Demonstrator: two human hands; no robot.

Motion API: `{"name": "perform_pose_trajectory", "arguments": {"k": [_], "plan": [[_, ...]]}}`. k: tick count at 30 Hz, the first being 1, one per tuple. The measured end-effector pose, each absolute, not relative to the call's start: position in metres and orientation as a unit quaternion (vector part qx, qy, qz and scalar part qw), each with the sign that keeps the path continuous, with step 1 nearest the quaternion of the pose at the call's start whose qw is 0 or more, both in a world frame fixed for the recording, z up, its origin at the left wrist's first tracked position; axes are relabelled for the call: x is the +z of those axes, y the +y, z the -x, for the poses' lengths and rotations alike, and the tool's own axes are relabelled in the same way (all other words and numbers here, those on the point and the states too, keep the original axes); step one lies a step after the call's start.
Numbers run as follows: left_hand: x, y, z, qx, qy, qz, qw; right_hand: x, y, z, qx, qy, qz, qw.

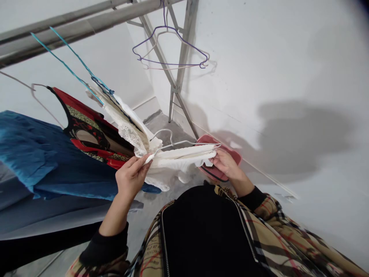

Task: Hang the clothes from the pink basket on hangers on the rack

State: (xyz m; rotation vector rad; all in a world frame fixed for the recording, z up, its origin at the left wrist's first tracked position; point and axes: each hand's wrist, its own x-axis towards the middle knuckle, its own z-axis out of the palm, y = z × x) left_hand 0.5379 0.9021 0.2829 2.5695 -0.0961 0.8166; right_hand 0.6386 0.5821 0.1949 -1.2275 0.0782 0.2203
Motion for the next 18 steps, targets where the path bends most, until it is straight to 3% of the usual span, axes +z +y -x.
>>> {"name": "perform_pose_trajectory", "arguments": {"k": [5, 9, 13, 18], "plan": [[0.268, 0.909, -0.534, 0.306, -0.040, -0.934, 0.182, 0.206, 0.576, -0.643, 0.006, 0.064, 0.582, 0.810], [0.255, 0.907, -0.533, 0.263, -0.065, -0.955, 0.121, 0.227, 0.564, -0.637, -0.098, 0.043, 0.711, 0.695], [0.252, 0.906, -0.535, 0.251, -0.039, -0.946, 0.202, 0.255, 0.545, -0.629, -0.013, -0.125, 0.807, 0.578], [0.254, 0.914, -0.542, 0.254, -0.046, -0.908, 0.331, 0.272, 0.526, -0.634, -0.075, -0.249, 0.860, 0.439]]}}
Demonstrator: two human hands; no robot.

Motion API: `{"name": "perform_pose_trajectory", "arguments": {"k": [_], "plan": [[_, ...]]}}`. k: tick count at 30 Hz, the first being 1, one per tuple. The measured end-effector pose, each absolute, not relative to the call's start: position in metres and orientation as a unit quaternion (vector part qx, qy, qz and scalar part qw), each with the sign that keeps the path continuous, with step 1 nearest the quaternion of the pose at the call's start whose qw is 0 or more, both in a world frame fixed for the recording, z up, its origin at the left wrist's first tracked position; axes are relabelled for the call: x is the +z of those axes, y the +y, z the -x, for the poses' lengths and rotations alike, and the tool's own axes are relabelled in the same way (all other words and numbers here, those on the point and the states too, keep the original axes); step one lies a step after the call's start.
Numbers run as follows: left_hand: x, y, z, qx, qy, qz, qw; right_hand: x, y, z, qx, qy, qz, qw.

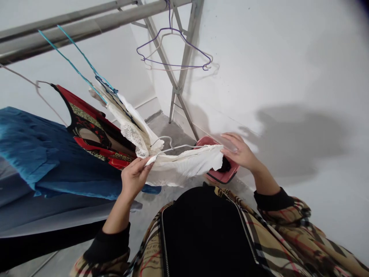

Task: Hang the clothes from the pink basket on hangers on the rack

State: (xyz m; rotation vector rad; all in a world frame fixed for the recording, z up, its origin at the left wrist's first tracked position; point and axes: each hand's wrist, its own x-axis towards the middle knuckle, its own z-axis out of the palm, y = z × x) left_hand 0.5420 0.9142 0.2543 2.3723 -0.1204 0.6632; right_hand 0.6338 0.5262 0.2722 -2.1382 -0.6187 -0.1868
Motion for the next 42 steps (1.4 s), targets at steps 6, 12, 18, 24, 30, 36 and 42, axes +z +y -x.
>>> {"name": "perform_pose_trajectory", "arguments": {"k": [6, 12, 18, 24, 30, 36, 42], "plan": [[0.258, 0.912, -0.550, 0.273, -0.121, -0.868, 0.395, 0.290, 0.510, -0.631, 0.013, -0.328, 0.857, 0.397], [0.252, 0.910, -0.553, 0.153, -0.153, -0.896, 0.388, 0.330, 0.475, -0.622, -0.021, -0.223, 0.859, 0.460], [0.218, 0.910, -0.552, 0.178, -0.003, -0.882, 0.437, 0.354, 0.452, -0.622, -0.107, -0.090, 0.828, 0.543], [0.182, 0.903, -0.528, 0.151, 0.090, -0.845, 0.506, 0.365, 0.468, -0.635, -0.272, -0.025, 0.812, 0.516], [0.168, 0.884, -0.511, 0.131, 0.113, -0.810, 0.561, 0.365, 0.546, -0.682, -0.367, -0.153, 0.796, 0.456], [0.176, 0.873, -0.504, 0.141, 0.100, -0.795, 0.581, 0.392, 0.652, -0.733, -0.427, -0.272, 0.734, 0.452], [0.172, 0.870, -0.494, 0.151, 0.109, -0.790, 0.585, 0.409, 0.727, -0.790, -0.380, -0.302, 0.719, 0.497]]}}
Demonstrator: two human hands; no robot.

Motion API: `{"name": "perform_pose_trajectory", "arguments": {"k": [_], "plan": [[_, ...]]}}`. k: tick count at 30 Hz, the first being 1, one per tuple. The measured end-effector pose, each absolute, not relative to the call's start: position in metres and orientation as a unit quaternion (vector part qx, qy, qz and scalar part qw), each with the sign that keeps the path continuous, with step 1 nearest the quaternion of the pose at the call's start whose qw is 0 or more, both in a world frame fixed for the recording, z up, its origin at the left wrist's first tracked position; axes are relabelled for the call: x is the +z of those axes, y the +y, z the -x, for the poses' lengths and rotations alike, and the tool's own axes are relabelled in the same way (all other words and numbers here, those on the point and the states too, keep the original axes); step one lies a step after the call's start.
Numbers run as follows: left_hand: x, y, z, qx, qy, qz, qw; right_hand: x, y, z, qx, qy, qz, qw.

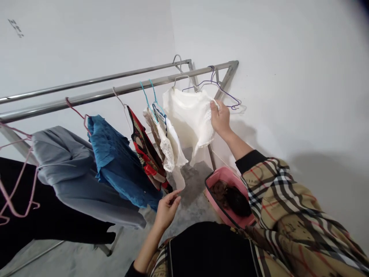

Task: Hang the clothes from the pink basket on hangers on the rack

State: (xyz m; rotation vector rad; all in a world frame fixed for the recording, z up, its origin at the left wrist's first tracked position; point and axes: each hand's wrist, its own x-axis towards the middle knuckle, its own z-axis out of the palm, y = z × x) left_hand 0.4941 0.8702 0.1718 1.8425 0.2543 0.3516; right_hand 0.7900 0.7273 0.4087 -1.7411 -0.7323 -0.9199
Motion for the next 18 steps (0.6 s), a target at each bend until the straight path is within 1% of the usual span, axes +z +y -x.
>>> {"name": "perform_pose_trajectory", "arguments": {"k": [3, 8, 15, 18], "plan": [[0.168, 0.870, -0.490, 0.150, 0.124, -0.784, 0.589, 0.401, 0.752, -0.804, -0.328, -0.324, 0.748, 0.477], [0.167, 0.866, -0.487, 0.136, 0.133, -0.781, 0.595, 0.366, 0.771, -0.789, -0.227, -0.375, 0.784, 0.439], [0.164, 0.859, -0.495, 0.114, 0.112, -0.790, 0.592, 0.324, 0.757, -0.762, -0.185, -0.417, 0.774, 0.438], [0.162, 0.857, -0.499, 0.100, 0.109, -0.796, 0.586, 0.300, 0.734, -0.757, -0.163, -0.401, 0.777, 0.458]]}}
